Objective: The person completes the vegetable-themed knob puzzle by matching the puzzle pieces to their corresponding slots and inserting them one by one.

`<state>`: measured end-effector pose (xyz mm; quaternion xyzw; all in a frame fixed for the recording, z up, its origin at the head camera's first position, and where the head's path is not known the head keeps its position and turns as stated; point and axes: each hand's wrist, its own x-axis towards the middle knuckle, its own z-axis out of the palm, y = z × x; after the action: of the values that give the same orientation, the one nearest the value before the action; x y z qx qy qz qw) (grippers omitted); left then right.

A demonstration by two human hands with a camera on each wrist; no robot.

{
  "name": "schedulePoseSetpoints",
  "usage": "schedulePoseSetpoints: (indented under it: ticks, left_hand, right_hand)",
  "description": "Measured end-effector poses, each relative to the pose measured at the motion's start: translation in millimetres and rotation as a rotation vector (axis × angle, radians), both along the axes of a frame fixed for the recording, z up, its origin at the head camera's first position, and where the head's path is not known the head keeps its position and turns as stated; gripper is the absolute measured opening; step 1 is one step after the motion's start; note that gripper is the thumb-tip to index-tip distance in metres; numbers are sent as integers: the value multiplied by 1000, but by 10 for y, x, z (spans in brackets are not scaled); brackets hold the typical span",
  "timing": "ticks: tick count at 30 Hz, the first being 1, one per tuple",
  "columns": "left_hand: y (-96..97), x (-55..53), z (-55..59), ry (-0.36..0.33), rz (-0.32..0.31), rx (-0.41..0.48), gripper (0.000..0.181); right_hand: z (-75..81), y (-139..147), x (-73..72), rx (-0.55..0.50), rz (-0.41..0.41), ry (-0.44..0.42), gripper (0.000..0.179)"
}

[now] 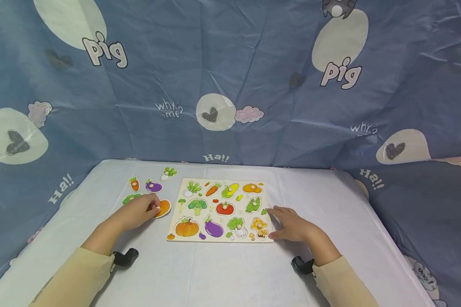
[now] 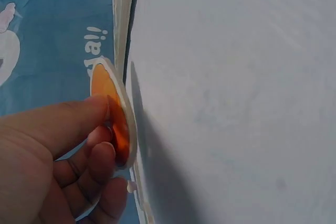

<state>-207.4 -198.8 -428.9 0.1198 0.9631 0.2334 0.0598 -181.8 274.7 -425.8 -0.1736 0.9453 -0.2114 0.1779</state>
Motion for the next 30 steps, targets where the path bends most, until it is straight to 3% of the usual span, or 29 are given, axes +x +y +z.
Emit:
schedulePoseSetpoints:
  ticks: [7,17,30]
  left_hand:
    - [89,65,81,-17,-9,24,11]
    - [271,200,145,-33,-98,62,8]
    - [472,200,14,-115,-186,143,10]
  right_hand:
    - [-5,8,0,-11,7,6,86]
    - [-21,7,-16,5,1,4,86]
    - [-16,-3,-16,14,3,1,86]
